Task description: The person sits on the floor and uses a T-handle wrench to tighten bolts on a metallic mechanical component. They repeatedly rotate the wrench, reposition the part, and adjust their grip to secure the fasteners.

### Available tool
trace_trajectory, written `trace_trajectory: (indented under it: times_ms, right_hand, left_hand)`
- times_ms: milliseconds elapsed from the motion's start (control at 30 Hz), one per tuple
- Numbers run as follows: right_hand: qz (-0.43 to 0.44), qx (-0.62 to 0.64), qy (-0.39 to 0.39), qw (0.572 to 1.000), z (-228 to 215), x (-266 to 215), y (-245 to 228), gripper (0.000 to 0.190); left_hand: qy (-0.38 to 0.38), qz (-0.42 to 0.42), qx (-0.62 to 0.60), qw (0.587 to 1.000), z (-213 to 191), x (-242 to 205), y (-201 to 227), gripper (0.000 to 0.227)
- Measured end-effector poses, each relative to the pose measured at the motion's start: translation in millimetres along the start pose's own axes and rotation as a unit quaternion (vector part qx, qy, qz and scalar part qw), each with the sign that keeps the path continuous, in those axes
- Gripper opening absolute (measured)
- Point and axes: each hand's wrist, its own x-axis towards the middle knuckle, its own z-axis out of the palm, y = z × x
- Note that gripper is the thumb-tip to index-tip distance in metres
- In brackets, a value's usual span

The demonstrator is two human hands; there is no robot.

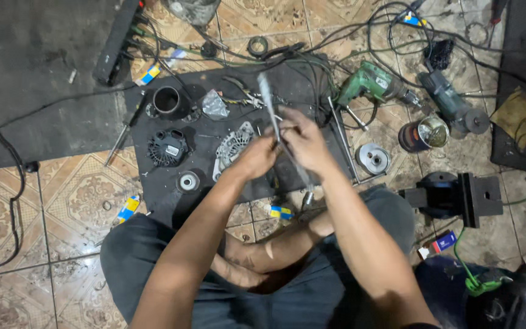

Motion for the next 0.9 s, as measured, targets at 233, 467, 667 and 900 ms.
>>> trace_trajectory:
  times_ms: [233, 467, 667, 900]
  right_hand:
    - [0.088, 0.011, 0.081, 0.993, 20.5, 3.4, 33.4, 0.023]
    - [0.061, 0.029, 0.024, 0.997, 15.4, 15.6, 20.5, 0.022]
    - [0.072, 0.036, 0.022, 0.997, 18.3, 18.5, 23.0, 0.022]
    - [0.068, 0.041, 0.051, 0.995, 21.7, 17.3, 43.1, 0.025]
  left_hand:
    - [-0.045, 0.014, 0.208, 0.977, 17.0, 17.0, -53.7, 0.026]
    - [-0.077, -0.033, 0.170, 0.982, -0.1, 14.5, -29.3, 0.029]
    - [-0.071, -0.030, 0.153, 0.985, -0.9, 16.2, -35.2, 0.030]
    - [-0.079, -0.037, 0.127, 0.988, -6.8, 6.5, -21.7, 0.027]
